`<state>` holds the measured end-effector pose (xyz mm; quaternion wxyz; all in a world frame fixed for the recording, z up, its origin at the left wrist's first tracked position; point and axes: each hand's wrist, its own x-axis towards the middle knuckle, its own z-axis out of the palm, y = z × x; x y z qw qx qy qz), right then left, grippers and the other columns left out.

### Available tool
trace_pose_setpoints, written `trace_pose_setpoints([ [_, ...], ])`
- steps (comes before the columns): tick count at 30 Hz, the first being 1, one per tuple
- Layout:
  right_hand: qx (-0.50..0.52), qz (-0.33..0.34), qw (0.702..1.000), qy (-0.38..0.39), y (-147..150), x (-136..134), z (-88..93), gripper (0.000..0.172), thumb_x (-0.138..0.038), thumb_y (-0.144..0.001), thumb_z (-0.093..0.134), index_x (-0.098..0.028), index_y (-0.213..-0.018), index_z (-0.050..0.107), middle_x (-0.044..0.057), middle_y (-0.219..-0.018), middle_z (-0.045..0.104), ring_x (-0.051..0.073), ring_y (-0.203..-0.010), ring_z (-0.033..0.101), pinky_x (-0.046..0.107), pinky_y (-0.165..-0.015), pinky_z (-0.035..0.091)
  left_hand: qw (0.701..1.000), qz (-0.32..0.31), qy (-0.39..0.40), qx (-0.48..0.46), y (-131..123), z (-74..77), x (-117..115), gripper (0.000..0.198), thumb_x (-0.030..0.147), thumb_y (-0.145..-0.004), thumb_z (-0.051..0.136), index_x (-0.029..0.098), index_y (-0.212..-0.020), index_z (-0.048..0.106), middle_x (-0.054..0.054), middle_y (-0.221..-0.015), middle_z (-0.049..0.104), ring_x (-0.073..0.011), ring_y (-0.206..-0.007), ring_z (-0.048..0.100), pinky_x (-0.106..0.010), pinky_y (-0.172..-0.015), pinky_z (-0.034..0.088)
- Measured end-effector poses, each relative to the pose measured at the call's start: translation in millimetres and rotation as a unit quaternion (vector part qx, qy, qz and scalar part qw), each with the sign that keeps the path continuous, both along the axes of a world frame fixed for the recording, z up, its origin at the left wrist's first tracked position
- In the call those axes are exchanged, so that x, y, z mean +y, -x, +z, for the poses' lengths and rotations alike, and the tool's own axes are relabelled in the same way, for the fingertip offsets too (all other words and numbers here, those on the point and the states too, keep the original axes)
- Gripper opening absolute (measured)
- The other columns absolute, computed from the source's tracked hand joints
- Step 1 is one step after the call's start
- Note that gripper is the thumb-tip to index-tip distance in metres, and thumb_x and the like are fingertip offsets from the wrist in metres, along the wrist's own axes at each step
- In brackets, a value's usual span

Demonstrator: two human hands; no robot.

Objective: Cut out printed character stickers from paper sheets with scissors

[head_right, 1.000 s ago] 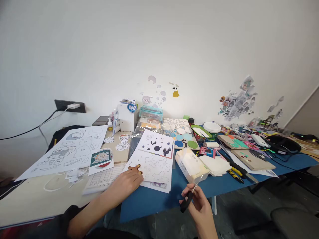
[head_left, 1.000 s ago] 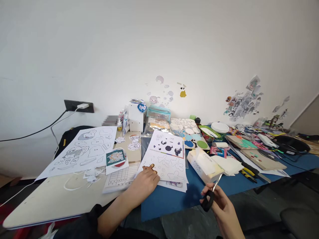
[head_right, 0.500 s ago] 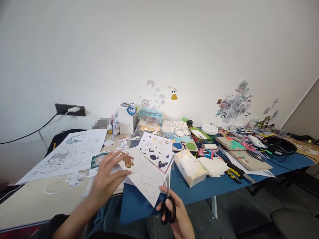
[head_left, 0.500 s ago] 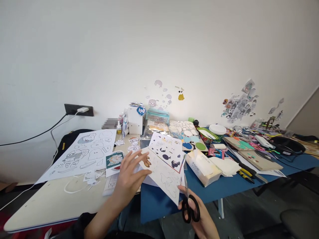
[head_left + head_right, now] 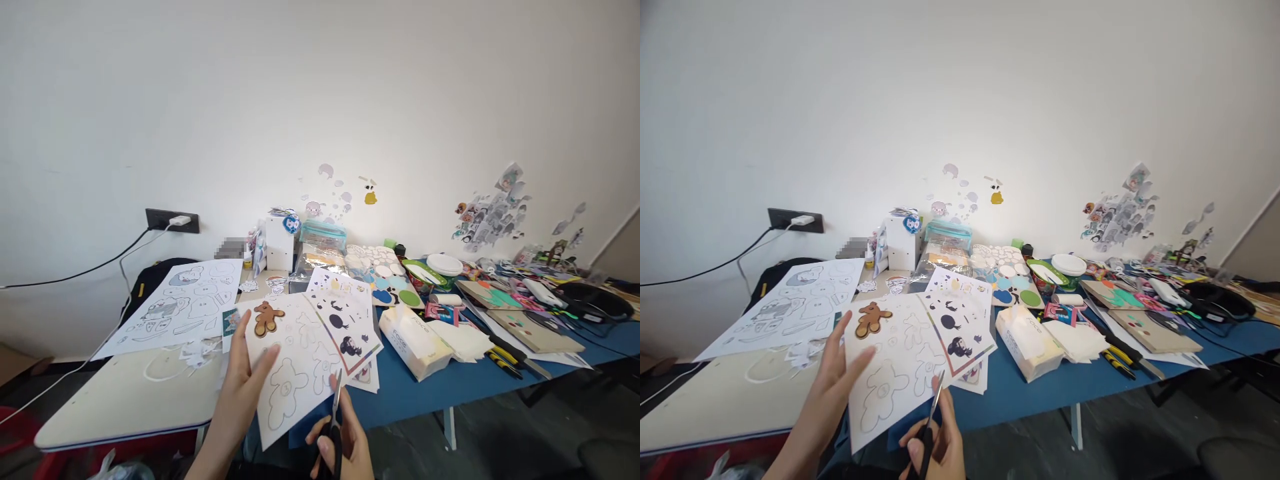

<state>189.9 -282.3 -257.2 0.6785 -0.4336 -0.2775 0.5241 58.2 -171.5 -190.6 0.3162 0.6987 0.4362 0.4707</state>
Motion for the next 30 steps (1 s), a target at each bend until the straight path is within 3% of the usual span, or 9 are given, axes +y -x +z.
trace_pose_setpoints([
  [2, 0.01, 0.009, 1.0, 0.013, 5, -4, -4.9, 0.115, -0.048, -0.063, 0.082, -0.01, -0.146, 0.012, 0.003, -0.067, 0.064, 0.016, -0.054, 0.055, 0.027, -0.046, 0.05, 1.0, -0.008, 0.01, 0.024, 3, 3.0, 0, 0.057, 0.035, -0.088, 0.047, 0.028, -0.141, 0.027, -0.007, -0.153, 0.027, -0.028, -0.139, 0.023, -0.05, -0.108, 0.033],
  [4, 0.022, 0.007, 1.0, 0.017, 2, -8, -7.9, 0.117, -0.048, -0.063, 0.082, -0.009, -0.146, 0.01, 0.003, -0.067, 0.064, 0.016, -0.051, 0.055, 0.027, -0.046, 0.051, 0.998, -0.021, 0.021, 0.053, 7, 6.9, 2, 0.053, 0.031, -0.086, 0.048, 0.025, -0.137, 0.036, -0.007, -0.15, 0.034, -0.0263, -0.139, 0.024, -0.05, -0.11, 0.027],
  [10, 0.057, -0.043, 0.997, -0.002, -26, -7, -19.1, 0.117, -0.051, -0.066, 0.079, -0.009, -0.147, 0.006, 0.006, -0.067, 0.068, 0.01, -0.039, 0.049, 0.021, -0.039, 0.043, 0.993, -0.002, 0.025, 0.111, 22, 15.0, 9, 0.055, 0.027, -0.08, 0.052, 0.022, -0.134, 0.045, -0.011, -0.142, 0.045, -0.032, -0.132, 0.037, -0.053, -0.102, 0.038],
  [13, 0.06, -0.051, 0.997, 0.012, -27, -4, -27.6, 0.111, -0.051, -0.067, 0.078, -0.009, -0.147, 0.014, 0.006, -0.066, 0.068, 0.01, -0.037, 0.048, 0.022, -0.039, 0.043, 0.991, -0.004, 0.011, 0.132, 30, 18.8, 10, 0.055, 0.025, -0.076, 0.056, 0.023, -0.13, 0.051, -0.011, -0.133, 0.055, -0.0339, -0.123, 0.049, -0.053, -0.096, 0.043],
  [16, 0.018, -0.076, 0.997, 0.026, -22, -4, -29.2, 0.104, -0.049, -0.065, 0.08, -0.012, -0.145, 0.026, 0.005, -0.069, 0.067, 0.013, -0.045, 0.052, 0.024, -0.039, 0.046, 0.988, -0.002, 0.024, 0.155, 34, 24.1, 9, 0.056, 0.027, -0.075, 0.055, 0.018, -0.129, 0.053, -0.013, -0.132, 0.055, -0.0347, -0.123, 0.049, -0.053, -0.097, 0.042],
  [20, -0.076, -0.138, 0.988, 0.002, -33, -12, -10.4, 0.09, -0.046, -0.06, 0.083, -0.022, -0.137, 0.043, 0.005, -0.083, 0.065, 0.013, -0.05, 0.052, 0.025, -0.038, 0.047, 0.992, -0.043, 0.09, 0.077, 39, 29.5, 3, 0.051, 0.037, -0.076, 0.057, 0.024, -0.125, 0.056, -0.011, -0.131, 0.057, -0.0334, -0.099, 0.066, -0.046, -0.074, 0.057],
  [22, -0.125, -0.151, 0.98, -0.02, -52, -18, 6.2, 0.081, -0.044, -0.063, 0.082, -0.022, -0.134, 0.048, 0.004, -0.078, 0.064, 0.012, -0.047, 0.049, 0.025, -0.039, 0.046, 0.99, -0.067, 0.126, -0.002, 40, 30.0, -1, 0.047, 0.042, -0.076, 0.06, 0.027, -0.12, 0.059, -0.008, -0.131, 0.057, -0.0296, -0.09, 0.068, -0.04, -0.066, 0.06],
  [26, -0.191, -0.133, 0.972, -0.039, -96, -27, 39.1, 0.073, -0.042, -0.069, 0.077, -0.022, -0.133, 0.049, 0.001, -0.065, 0.062, 0.012, -0.043, 0.046, 0.025, -0.041, 0.042, 0.981, -0.115, 0.133, -0.083, 40, 24.6, -7, 0.038, 0.041, -0.079, 0.061, 0.028, -0.115, 0.06, -0.006, -0.13, 0.057, -0.0268, -0.098, 0.065, -0.038, -0.074, 0.06],
  [30, -0.188, -0.106, 0.975, -0.061, -122, -28, 59.5, 0.062, -0.041, -0.074, 0.072, -0.027, -0.131, 0.052, 0.002, -0.067, 0.06, 0.012, -0.044, 0.043, 0.024, -0.043, 0.037, 0.974, -0.178, 0.053, -0.129, 36, 14.7, -11, 0.033, 0.035, -0.088, 0.052, 0.036, -0.121, 0.055, 0.0, -0.151, 0.03, -0.0246, -0.118, 0.053, -0.038, -0.093, 0.052],
])
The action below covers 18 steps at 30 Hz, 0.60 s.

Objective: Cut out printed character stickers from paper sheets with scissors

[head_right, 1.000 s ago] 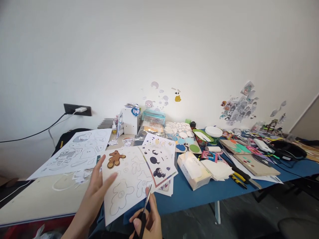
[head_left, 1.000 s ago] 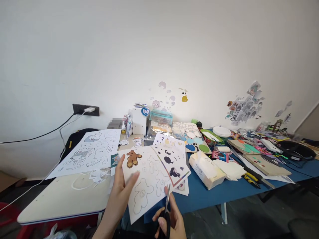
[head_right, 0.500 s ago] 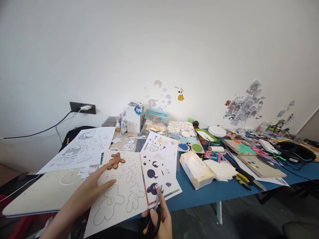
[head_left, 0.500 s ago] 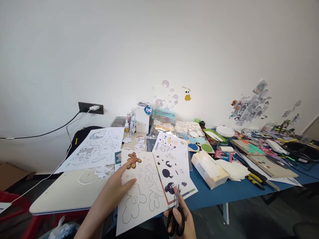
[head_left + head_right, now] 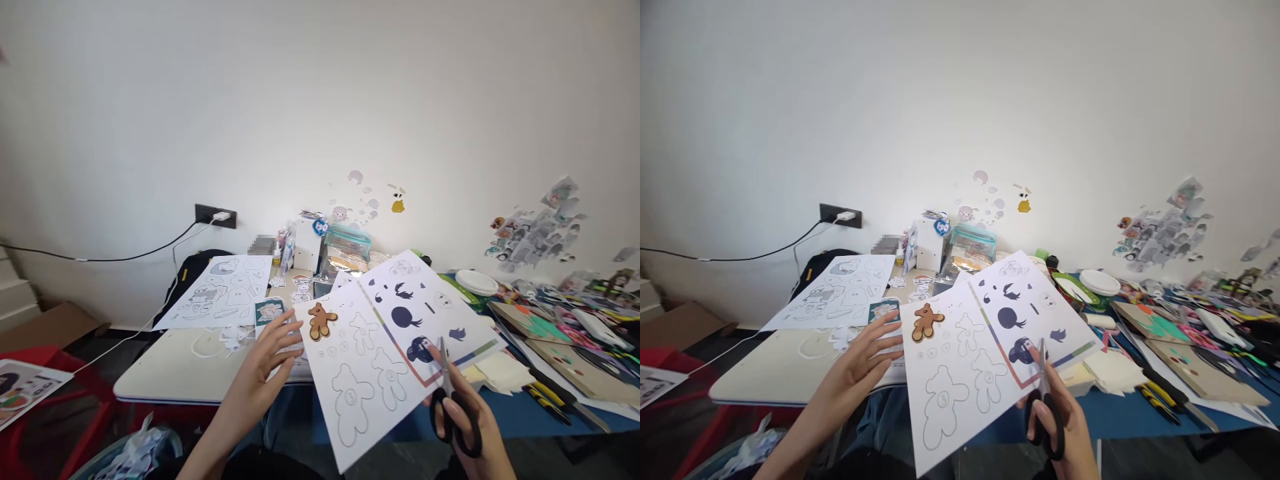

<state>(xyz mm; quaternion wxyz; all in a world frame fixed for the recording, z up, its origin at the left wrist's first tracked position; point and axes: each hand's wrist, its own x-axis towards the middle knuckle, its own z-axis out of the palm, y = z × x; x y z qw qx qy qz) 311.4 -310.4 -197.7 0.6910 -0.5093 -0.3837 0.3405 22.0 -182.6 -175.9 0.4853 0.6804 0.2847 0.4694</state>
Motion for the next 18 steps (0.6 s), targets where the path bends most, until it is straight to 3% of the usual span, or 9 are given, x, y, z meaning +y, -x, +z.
trace_pose_setpoints([
  [2, 0.003, 0.012, 1.0, -0.01, -3, 0, 7.2, 0.059, -0.041, -0.075, 0.071, -0.028, -0.13, 0.053, 0.002, -0.067, 0.06, 0.012, -0.045, 0.041, 0.025, -0.043, 0.035, 1.0, -0.003, 0.005, -0.019, 0, -1.7, -1, 0.032, 0.035, -0.09, 0.049, 0.037, -0.121, 0.055, 0.003, -0.156, 0.015, -0.0257, -0.125, 0.047, -0.037, -0.095, 0.05],
  [4, -0.013, 0.029, 0.999, -0.004, -3, 1, 15.4, 0.06, -0.041, -0.076, 0.07, -0.028, -0.131, 0.052, 0.003, -0.068, 0.06, 0.012, -0.046, 0.041, 0.026, -0.044, 0.036, 0.997, 0.028, 0.039, -0.053, 4, 1.3, 3, 0.03, 0.039, -0.091, 0.046, 0.034, -0.117, 0.058, 0.003, -0.157, 0.012, -0.0282, -0.129, 0.043, -0.036, -0.091, 0.052],
  [7, -0.056, 0.064, 0.996, 0.004, 1, 12, 35.4, 0.064, -0.041, -0.077, 0.07, -0.028, -0.135, 0.047, 0.002, -0.069, 0.06, 0.013, -0.047, 0.043, 0.026, -0.045, 0.038, 0.99, 0.089, 0.055, -0.091, 23, 17.2, 18, 0.028, 0.042, -0.087, 0.051, 0.026, -0.105, 0.066, -0.003, -0.155, 0.022, -0.0314, -0.129, 0.042, -0.036, -0.086, 0.054],
  [10, -0.125, 0.137, 0.982, -0.036, 11, 40, 68.4, 0.065, -0.042, -0.074, 0.073, -0.026, -0.133, 0.051, 0.003, -0.073, 0.061, 0.012, -0.046, 0.043, 0.026, -0.042, 0.038, 0.992, 0.115, 0.007, -0.057, 52, 46.6, 43, 0.021, 0.04, -0.075, 0.067, 0.023, -0.086, 0.07, -0.007, -0.144, 0.044, -0.0318, -0.124, 0.048, -0.035, -0.083, 0.054],
  [12, -0.175, 0.211, 0.959, -0.068, 24, 66, 96.1, 0.064, -0.042, -0.074, 0.073, -0.024, -0.132, 0.053, 0.004, -0.074, 0.063, 0.012, -0.043, 0.046, 0.027, -0.04, 0.039, 0.994, 0.108, -0.006, -0.021, 72, 70.8, 58, 0.02, 0.039, -0.069, 0.071, 0.023, -0.08, 0.072, -0.007, -0.132, 0.057, -0.0301, -0.11, 0.059, -0.034, -0.077, 0.056],
  [14, -0.223, 0.278, 0.93, -0.094, 44, 93, 125.1, 0.06, -0.037, -0.075, 0.073, -0.027, -0.131, 0.053, 0.005, -0.083, 0.066, 0.012, -0.045, 0.05, 0.027, -0.04, 0.041, 0.996, 0.084, 0.018, 0.023, 90, 94.0, 71, 0.024, 0.038, -0.066, 0.073, 0.023, -0.085, 0.072, -0.007, -0.105, 0.071, -0.0236, -0.083, 0.069, -0.03, -0.065, 0.057],
  [16, -0.255, 0.323, 0.905, -0.11, 69, 118, 151.8, 0.059, -0.035, -0.077, 0.071, -0.028, -0.132, 0.051, 0.002, -0.081, 0.066, 0.011, -0.045, 0.051, 0.026, -0.042, 0.045, 0.995, 0.039, 0.054, 0.08, 107, 112.1, 83, 0.032, 0.035, -0.068, 0.072, 0.024, -0.098, 0.07, -0.002, -0.07, 0.071, -0.0148, -0.05, 0.063, -0.023, -0.044, 0.05],
  [18, -0.271, 0.344, 0.892, -0.109, 95, 139, 172.5, 0.059, -0.033, -0.076, 0.071, -0.027, -0.131, 0.052, 0.002, -0.089, 0.065, 0.01, -0.048, 0.052, 0.025, -0.044, 0.046, 0.991, 0.015, 0.064, 0.114, 126, 121.7, 95, 0.045, 0.034, -0.072, 0.071, 0.025, -0.115, 0.063, 0.003, -0.052, 0.062, -0.0093, -0.033, 0.049, -0.018, -0.031, 0.036],
])
